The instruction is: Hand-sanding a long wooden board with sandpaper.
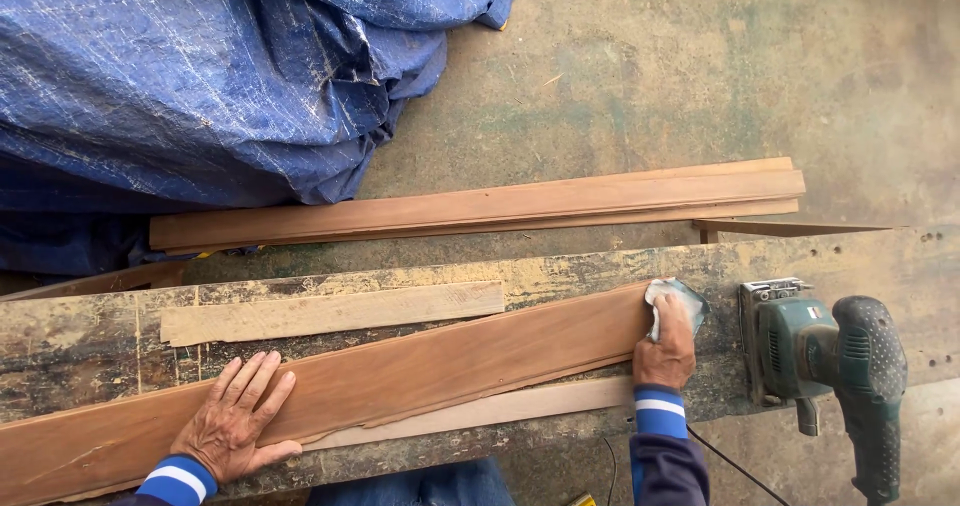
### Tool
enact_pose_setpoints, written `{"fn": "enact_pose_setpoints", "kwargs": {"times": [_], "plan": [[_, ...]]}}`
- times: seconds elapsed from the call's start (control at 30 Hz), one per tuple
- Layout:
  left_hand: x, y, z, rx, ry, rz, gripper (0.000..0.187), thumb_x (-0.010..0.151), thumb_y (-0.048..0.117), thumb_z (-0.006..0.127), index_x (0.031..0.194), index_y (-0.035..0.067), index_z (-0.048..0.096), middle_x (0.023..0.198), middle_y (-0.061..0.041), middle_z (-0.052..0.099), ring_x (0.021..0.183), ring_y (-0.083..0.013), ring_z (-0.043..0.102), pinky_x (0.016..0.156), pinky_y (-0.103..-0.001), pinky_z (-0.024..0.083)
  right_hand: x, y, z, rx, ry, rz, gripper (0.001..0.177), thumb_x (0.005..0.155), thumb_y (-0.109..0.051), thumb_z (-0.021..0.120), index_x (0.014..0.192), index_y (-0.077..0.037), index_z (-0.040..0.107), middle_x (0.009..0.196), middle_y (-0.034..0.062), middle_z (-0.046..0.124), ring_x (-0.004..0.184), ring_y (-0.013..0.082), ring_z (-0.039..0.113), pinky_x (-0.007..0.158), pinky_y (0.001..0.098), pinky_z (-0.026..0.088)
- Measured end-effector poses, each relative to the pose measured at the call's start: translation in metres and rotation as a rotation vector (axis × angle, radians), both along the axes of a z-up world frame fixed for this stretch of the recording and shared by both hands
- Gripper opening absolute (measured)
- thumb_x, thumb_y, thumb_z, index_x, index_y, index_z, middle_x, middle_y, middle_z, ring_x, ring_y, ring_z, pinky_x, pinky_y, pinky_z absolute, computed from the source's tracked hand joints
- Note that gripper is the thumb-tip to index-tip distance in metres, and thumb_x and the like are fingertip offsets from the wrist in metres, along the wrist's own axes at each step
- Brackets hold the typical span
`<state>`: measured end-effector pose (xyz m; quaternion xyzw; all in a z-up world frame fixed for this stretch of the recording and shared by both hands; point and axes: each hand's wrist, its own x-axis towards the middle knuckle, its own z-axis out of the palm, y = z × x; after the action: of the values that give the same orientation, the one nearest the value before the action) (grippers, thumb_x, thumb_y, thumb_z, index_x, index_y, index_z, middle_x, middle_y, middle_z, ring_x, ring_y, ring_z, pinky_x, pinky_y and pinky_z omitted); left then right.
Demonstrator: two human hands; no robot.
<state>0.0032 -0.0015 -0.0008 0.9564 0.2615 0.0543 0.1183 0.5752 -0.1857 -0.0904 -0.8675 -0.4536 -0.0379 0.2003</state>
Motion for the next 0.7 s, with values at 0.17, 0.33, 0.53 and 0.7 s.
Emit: {"fn": "enact_pose_setpoints", "kwargs": {"times": [0.17,0.33,0.53,0.7], "plan": [[0.000,0.001,0.000,0.010,-0.007,0.009,0.098,0.083,0.081,0.042,0.151,0.011,0.031,0.154,-0.023,0.028,0.144,-0.0365,0.026,0.120,-0.052,0.018,-0.120,0.012,0.017,0.016,0.012,-0.050,0.043,0.097,0.006,0.058,0.139,-0.006,0.061,0.141,0.0229,0.063,0.127,0.0398,0.062,0.109,0.0505,0.052],[0.000,0.000,0.000,0.008,0.004,-0.002,0.098,0.082,0.080,0.044,0.151,0.012,0.030,0.154,-0.022,0.028,0.143,-0.0372,0.026,0.120,-0.053,0.018,-0.203,-0.004,0.056,0.044,0.248,0.626,0.047,0.089,-0.002,0.058,0.135,-0.012,0.063,0.139,0.0112,0.067,0.130,0.0318,0.064,0.109,0.0490,0.051],[0.002,0.001,0.005,0.003,0.011,0.001,0.097,0.082,0.079,0.046,0.151,0.012,0.031,0.154,-0.022,0.029,0.143,-0.0372,0.028,0.120,-0.053,0.019,0.003,-0.021,-0.001,-0.002,-0.088,0.006,0.043,0.095,0.004,0.056,0.134,-0.013,0.063,0.137,0.0162,0.069,0.124,0.0354,0.068,0.106,0.0457,0.059],[0.002,0.005,0.002,0.010,-0.005,0.000,0.098,0.082,0.079,0.047,0.150,0.011,0.031,0.153,-0.023,0.030,0.142,-0.0378,0.028,0.119,-0.053,0.019,-0.095,-0.012,-0.006,-0.013,-0.018,-0.005,0.047,0.095,0.006,0.052,0.138,-0.008,0.061,0.138,0.0188,0.065,0.126,0.0381,0.064,0.105,0.0490,0.057]]}}
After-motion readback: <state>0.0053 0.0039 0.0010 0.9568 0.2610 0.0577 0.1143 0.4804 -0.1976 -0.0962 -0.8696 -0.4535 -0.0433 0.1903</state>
